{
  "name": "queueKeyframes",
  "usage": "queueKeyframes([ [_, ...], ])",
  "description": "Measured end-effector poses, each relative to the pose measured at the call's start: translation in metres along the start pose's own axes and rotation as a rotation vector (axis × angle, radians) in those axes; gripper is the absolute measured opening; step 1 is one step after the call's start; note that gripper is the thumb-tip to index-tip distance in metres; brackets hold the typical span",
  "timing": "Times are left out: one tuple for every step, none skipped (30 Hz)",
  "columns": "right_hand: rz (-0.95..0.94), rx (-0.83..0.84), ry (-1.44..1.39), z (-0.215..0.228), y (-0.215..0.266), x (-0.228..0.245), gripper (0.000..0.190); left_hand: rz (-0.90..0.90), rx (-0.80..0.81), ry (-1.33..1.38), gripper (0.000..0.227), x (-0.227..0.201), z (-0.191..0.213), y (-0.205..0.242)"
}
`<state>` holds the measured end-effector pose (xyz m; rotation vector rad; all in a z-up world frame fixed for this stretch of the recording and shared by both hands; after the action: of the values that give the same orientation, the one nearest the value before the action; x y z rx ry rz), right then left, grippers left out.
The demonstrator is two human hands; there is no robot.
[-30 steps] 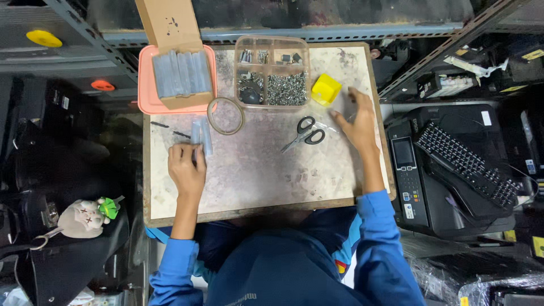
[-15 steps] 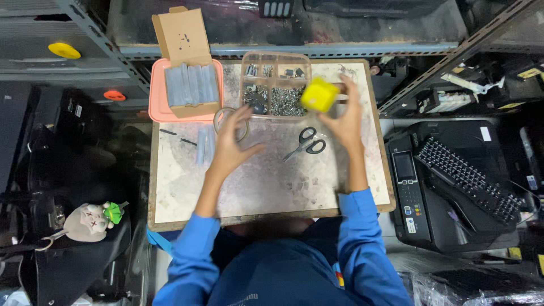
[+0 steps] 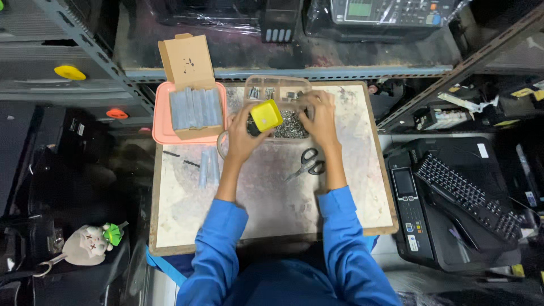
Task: The person organizes small metal screws from a plastic bag into a yellow container on a cluttered workbench. They use their hands to sort the screws and place them into the container, then set the container down.
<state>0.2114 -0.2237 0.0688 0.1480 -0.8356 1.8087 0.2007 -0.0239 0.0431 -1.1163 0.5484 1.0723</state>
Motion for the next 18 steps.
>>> queueKeyframes([
  [0.004, 0.005, -0.004, -0.007, 0.004, -0.001, 0.021, 0.004, -0.004, -0.003, 0.068, 0.006, -0.001, -0.002],
  [-0.058, 0.029, 0.094, -0.014, 0.009, -0.008, 0.015, -0.009, -0.036, -0.049, 0.067, 0.01, -0.002, -0.003],
  [-0.135, 0.056, 0.2, -0.017, 0.021, -0.017, 0.009, -0.02, -0.051, -0.084, 0.067, 0.014, -0.008, -0.001],
  [-0.147, 0.063, 0.204, -0.021, 0.022, -0.021, 0.009, -0.012, -0.04, -0.078, 0.067, 0.008, -0.005, -0.002],
  [-0.133, 0.065, 0.228, -0.022, 0.021, -0.024, 0.01, 0.015, -0.058, -0.05, 0.065, 0.003, 0.0, -0.005],
  [-0.119, 0.068, 0.251, -0.023, 0.021, -0.026, 0.01, 0.043, -0.075, -0.022, 0.063, -0.002, 0.005, -0.008],
  [-0.128, 0.073, 0.253, -0.023, 0.019, -0.026, 0.01, 0.049, -0.068, -0.018, 0.063, 0.0, 0.003, -0.009],
  [-0.107, 0.079, 0.261, -0.022, 0.016, -0.023, 0.01, 0.055, -0.062, -0.006, 0.064, 0.001, 0.001, -0.009],
  [-0.082, 0.079, 0.265, -0.022, 0.011, -0.02, 0.01, 0.057, -0.06, 0.001, 0.065, 0.002, 0.001, -0.012],
  [-0.086, 0.079, 0.264, -0.024, 0.006, -0.018, 0.01, 0.058, -0.056, 0.0, 0.065, 0.004, 0.001, -0.013],
  [-0.065, 0.116, 0.286, -0.029, 0.002, -0.016, 0.013, 0.053, -0.043, -0.01, 0.067, 0.005, -0.001, -0.012],
  [-0.045, 0.152, 0.307, -0.033, -0.001, -0.013, 0.016, 0.049, -0.03, -0.02, 0.069, 0.006, -0.002, -0.011],
  [-0.041, 0.15, 0.303, -0.038, -0.002, -0.012, 0.016, 0.048, -0.033, -0.025, 0.069, 0.007, -0.002, -0.012],
  [-0.019, 0.182, 0.383, -0.045, -0.003, -0.011, 0.019, 0.048, -0.025, -0.03, 0.068, 0.007, -0.003, -0.012],
  [0.001, 0.216, 0.465, -0.051, -0.002, -0.01, 0.022, 0.049, -0.015, -0.033, 0.068, 0.008, -0.005, -0.011],
  [0.002, 0.216, 0.462, -0.057, -0.002, -0.014, 0.022, 0.049, -0.015, -0.036, 0.068, 0.006, -0.003, -0.012],
  [-0.025, 0.258, 0.494, -0.063, 0.001, -0.021, 0.023, 0.051, -0.015, -0.018, 0.068, 0.003, -0.002, -0.012],
  [-0.052, 0.3, 0.525, -0.07, 0.004, -0.028, 0.023, 0.053, -0.015, 0.0, 0.068, 0.0, -0.001, -0.013],
])
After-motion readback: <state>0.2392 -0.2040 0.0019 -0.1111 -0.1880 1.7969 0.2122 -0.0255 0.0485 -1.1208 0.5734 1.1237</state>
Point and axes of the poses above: each hand's wrist, its own y-axis away from the middle knuckle, its own z-axis out of the back of the hand, x = y × z, the point moved 8 cm from there along -y, towards the middle knuckle, and after that the axes turned 8 degrees about z, right-handed, at the moved point
